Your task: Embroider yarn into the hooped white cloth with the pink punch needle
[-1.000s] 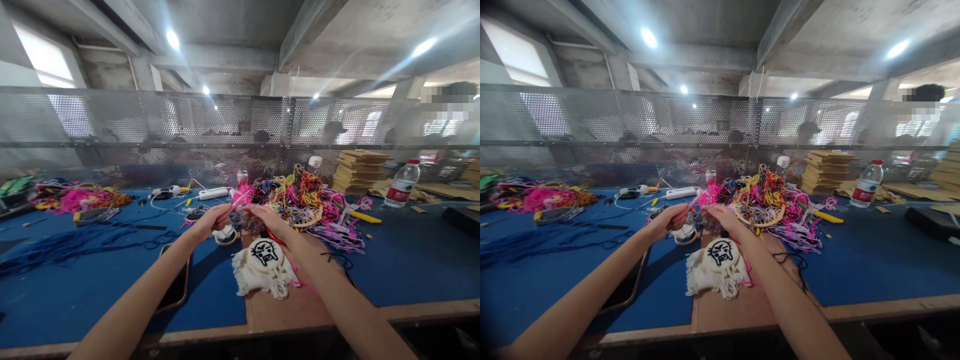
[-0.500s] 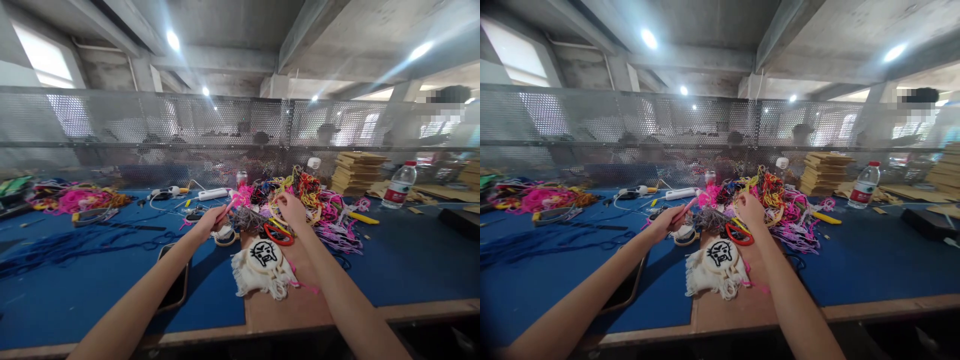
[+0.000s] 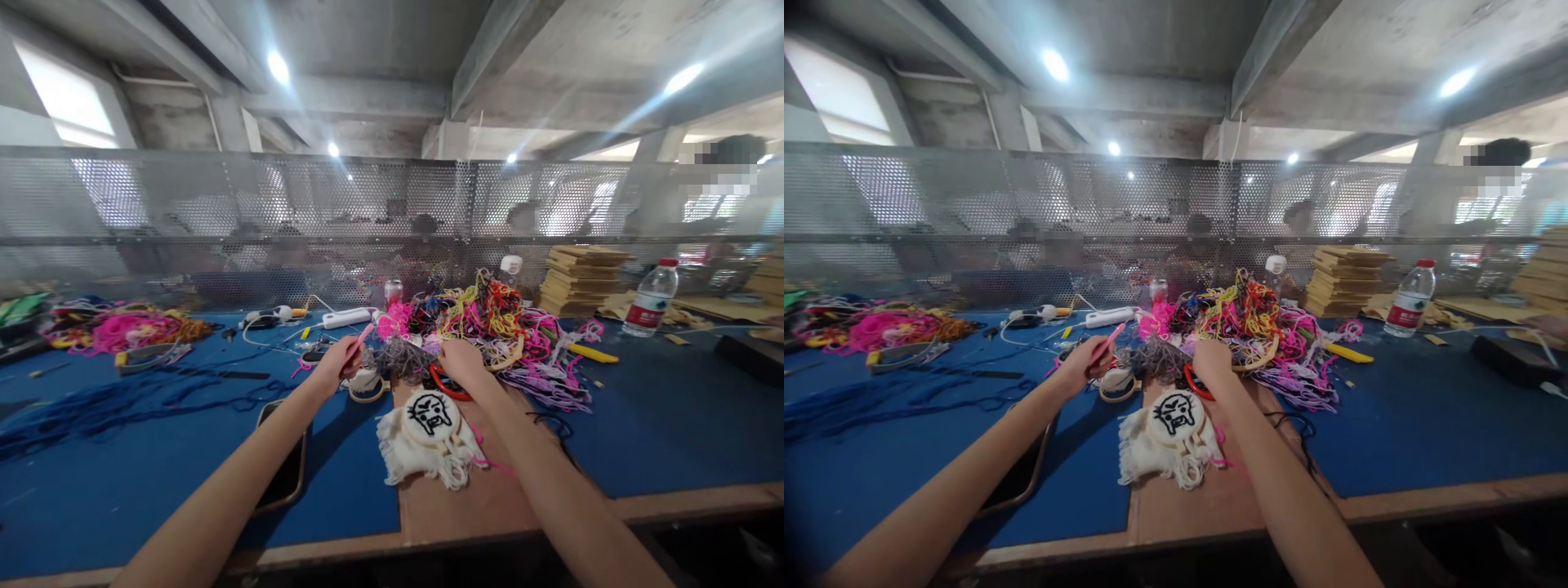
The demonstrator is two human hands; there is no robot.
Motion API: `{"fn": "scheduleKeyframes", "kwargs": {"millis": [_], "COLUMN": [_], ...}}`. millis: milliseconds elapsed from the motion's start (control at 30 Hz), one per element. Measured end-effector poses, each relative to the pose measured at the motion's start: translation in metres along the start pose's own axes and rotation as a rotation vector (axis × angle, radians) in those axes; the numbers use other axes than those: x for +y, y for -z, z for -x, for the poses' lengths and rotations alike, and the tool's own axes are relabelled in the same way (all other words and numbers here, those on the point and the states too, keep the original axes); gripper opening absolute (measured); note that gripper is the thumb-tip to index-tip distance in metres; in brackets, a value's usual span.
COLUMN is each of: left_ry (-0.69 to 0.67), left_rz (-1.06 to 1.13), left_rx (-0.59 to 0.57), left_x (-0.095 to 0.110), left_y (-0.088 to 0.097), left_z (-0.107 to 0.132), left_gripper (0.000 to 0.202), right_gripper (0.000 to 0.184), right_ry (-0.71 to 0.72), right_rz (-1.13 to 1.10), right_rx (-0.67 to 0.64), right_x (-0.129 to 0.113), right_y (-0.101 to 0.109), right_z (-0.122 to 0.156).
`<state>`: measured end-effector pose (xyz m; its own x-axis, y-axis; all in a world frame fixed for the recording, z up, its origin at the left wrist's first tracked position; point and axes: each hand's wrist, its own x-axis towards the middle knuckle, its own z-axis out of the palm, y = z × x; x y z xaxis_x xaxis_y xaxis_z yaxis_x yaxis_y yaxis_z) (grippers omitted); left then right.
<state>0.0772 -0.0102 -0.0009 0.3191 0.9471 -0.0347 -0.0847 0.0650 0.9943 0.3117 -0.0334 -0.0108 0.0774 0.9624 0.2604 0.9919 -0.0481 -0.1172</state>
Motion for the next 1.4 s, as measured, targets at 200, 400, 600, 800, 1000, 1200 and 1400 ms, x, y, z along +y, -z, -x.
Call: {"fn": "scheduleKeyframes", "kwargs": {"millis": [200, 400, 600, 800, 1000, 1200, 1400], "left_ry": [-0.023, -0.054, -0.356, -0.436, -0.486, -0.491, -0.499], "left_rz": [-0.014, -0.221, -0.986, -1.391, -1.466, -1.507, -1.467], "left_rx": [-0.101, -0.094, 0.041, -0.005, 0.014, -0.077, -0.104], "left_x": [0.004, -0.002, -0.016, -0.013, -0.006, -0.008, -0.009], "left_y": [-0.01, -0.021, -0.033, -0.045, -0.051, -0.047, -0.043], "left_z": [0.008, 0.011, 0.016, 0.032, 0.04, 0.036, 0.034], "left_gripper": [0.04, 0.04, 0.045, 0.048, 0.046, 0.045, 0.041], "right_gripper": [0.022, 0.015, 0.012, 0.012, 0.014, 0.017, 0.025], "right_ry": [0.0, 0.245, 0.262, 0.261, 0.283, 0.199, 0.099], "right_rz": [-0.214, -1.028, -1.286, -1.15, -0.759, -1.368, -1.729], "right_rx": [0.295, 0.581, 0.482, 0.551, 0.462, 0.193, -0.286], "right_x": [-0.003, -0.016, -0.025, 0.005, 0.022, 0.009, 0.004], "right_y": [0.021, 0.03, 0.021, 0.014, 0.006, -0.007, -0.019], "right_z": [0.002, 0.01, 0.001, 0.004, 0.016, 0.009, 0.01]}}
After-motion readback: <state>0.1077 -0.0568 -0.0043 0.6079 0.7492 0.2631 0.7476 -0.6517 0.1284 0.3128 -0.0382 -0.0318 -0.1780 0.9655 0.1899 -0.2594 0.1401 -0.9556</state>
